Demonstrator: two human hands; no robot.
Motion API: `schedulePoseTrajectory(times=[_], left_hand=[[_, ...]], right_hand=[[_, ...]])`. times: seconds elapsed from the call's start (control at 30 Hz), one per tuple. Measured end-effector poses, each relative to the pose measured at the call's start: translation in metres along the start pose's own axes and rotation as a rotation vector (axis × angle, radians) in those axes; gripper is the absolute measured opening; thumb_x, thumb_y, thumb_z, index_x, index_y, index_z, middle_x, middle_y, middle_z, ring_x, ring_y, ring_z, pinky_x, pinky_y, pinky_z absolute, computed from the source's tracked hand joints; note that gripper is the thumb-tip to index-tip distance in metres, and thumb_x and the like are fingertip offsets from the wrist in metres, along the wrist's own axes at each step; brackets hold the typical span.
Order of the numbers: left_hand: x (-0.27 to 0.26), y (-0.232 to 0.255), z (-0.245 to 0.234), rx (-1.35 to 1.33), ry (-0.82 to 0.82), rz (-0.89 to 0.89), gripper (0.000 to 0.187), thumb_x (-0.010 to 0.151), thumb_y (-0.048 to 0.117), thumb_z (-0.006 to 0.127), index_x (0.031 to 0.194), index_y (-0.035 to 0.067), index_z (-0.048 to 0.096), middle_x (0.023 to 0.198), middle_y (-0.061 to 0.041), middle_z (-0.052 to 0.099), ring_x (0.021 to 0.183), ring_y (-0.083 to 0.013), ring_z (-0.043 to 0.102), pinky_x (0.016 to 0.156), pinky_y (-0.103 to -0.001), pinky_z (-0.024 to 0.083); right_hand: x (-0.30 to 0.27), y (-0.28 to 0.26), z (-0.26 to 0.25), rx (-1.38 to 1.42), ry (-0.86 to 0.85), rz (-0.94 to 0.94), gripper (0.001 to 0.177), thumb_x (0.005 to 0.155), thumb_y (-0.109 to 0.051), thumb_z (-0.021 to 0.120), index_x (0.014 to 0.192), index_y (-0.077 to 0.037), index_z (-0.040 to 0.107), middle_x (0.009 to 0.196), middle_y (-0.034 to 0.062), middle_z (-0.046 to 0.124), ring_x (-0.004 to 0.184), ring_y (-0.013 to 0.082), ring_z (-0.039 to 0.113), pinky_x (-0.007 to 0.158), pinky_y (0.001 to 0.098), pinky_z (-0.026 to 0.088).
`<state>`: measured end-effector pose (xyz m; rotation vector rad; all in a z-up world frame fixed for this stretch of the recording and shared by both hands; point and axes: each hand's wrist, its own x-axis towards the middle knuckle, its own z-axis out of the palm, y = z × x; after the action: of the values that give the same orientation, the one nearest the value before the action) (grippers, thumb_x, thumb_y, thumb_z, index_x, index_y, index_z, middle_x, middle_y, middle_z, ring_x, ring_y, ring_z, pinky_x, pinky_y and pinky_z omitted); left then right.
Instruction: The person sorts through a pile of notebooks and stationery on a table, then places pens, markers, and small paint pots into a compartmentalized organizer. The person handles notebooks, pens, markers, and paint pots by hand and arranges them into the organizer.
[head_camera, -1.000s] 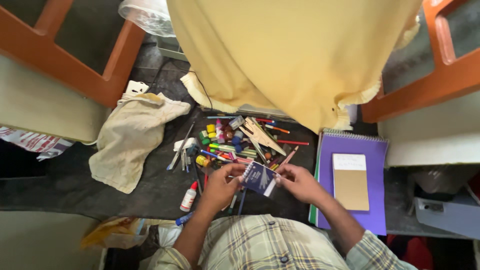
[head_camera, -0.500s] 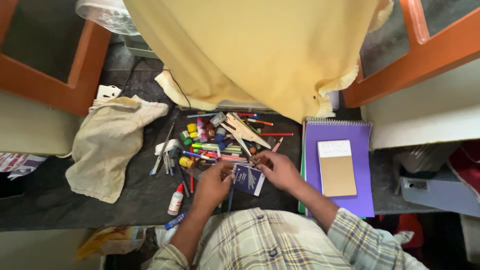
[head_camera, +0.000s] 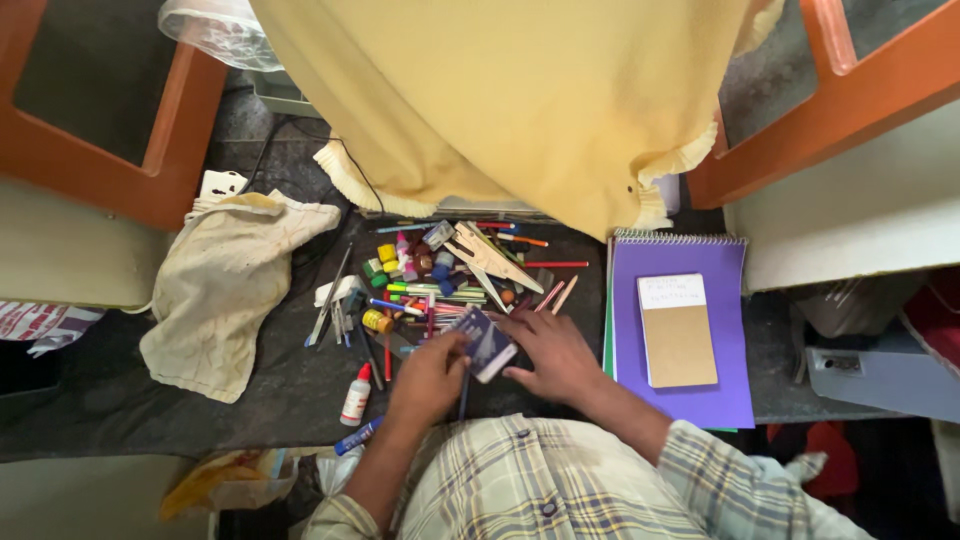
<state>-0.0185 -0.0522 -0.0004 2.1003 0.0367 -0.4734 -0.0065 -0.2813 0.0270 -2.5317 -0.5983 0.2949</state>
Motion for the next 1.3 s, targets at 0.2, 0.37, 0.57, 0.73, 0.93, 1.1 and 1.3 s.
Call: schedulePoseTrajectory(times=[0.2, 0.37, 0.57, 0.73, 0.93, 1.1, 1.3], left_hand=[[0.005, -0.003, 0.03, 0.232, 0.288, 0.175, 0.063, 0.075, 0.008, 0.079, 0.132, 0.004, 0.052, 0.12, -0.025, 0.059, 0.108, -0.0468, 0.063, 0.09, -0.05, 0.053], [0.011, 0.009, 0.025, 0.011, 0.391, 0.093, 0.08, 0.075, 0.0, 0.079, 0.145, 0.003, 0.04, 0.133, -0.027, 0.046, 0.109, -0.0489, 0.061, 0.089, -0.049, 0.054], [0.025, 0.01, 0.019, -0.325, 0.416, -0.085, 0.084, 0.077, -0.007, 0.072, 0.149, 0.005, 0.032, 0.125, -0.017, 0.055, 0.088, -0.025, 0.07, 0.075, -0.034, 0.059], [0.033, 0.013, 0.021, -0.658, 0.142, 0.032, 0.041, 0.088, -0.002, 0.071, 0.127, -0.005, 0.057, 0.103, -0.01, 0.074, 0.088, -0.0165, 0.071, 0.068, -0.033, 0.059], [0.041, 0.059, 0.042, -0.621, -0.183, 0.218, 0.041, 0.093, 0.003, 0.07, 0.132, 0.002, 0.059, 0.105, -0.006, 0.073, 0.091, -0.0115, 0.069, 0.079, -0.028, 0.057], [0.051, 0.09, 0.065, -0.311, -0.295, 0.296, 0.034, 0.09, 0.004, 0.071, 0.124, 0.004, 0.065, 0.096, -0.006, 0.076, 0.088, -0.0118, 0.071, 0.082, -0.028, 0.057], [0.051, 0.09, 0.085, -0.291, -0.415, 0.248, 0.036, 0.089, 0.004, 0.069, 0.124, 0.004, 0.064, 0.099, -0.007, 0.076, 0.092, -0.0137, 0.073, 0.084, -0.03, 0.058]], right_hand=[[0.011, -0.005, 0.02, -0.07, 0.142, 0.095, 0.056, 0.077, -0.023, 0.083, 0.129, -0.016, 0.063, 0.114, 0.0105, 0.06, 0.111, 0.0326, 0.058, 0.088, 0.0473, 0.047], [0.009, 0.003, 0.029, 0.032, 0.224, 0.035, 0.059, 0.07, -0.018, 0.082, 0.125, -0.009, 0.063, 0.119, 0.0119, 0.06, 0.116, 0.0345, 0.056, 0.092, 0.0473, 0.046], [0.016, 0.022, 0.047, 0.236, 0.39, -0.087, 0.05, 0.077, -0.018, 0.083, 0.121, -0.005, 0.063, 0.129, 0.017, 0.059, 0.122, 0.0352, 0.054, 0.1, 0.0467, 0.044], [0.007, 0.046, 0.05, 0.999, 0.184, 0.4, 0.034, 0.091, -0.016, 0.074, 0.12, -0.003, 0.063, 0.103, 0.0065, 0.069, 0.088, 0.016, 0.065, 0.078, 0.0319, 0.055], [-0.052, 0.112, 0.009, 1.137, 0.41, 0.535, 0.031, 0.093, -0.009, 0.07, 0.121, -0.001, 0.062, 0.093, 0.0052, 0.073, 0.078, 0.011, 0.067, 0.07, 0.0275, 0.058], [-0.108, 0.179, -0.032, 0.847, 0.534, 0.667, 0.027, 0.1, -0.008, 0.065, 0.125, 0.0, 0.072, 0.094, 0.0038, 0.072, 0.078, 0.0091, 0.059, 0.07, 0.0243, 0.049], [-0.11, 0.237, -0.079, 0.531, 0.457, 0.652, 0.026, 0.103, -0.012, 0.06, 0.123, -0.004, 0.073, 0.104, 0.0063, 0.078, 0.094, 0.0138, 0.07, 0.083, 0.027, 0.054]])
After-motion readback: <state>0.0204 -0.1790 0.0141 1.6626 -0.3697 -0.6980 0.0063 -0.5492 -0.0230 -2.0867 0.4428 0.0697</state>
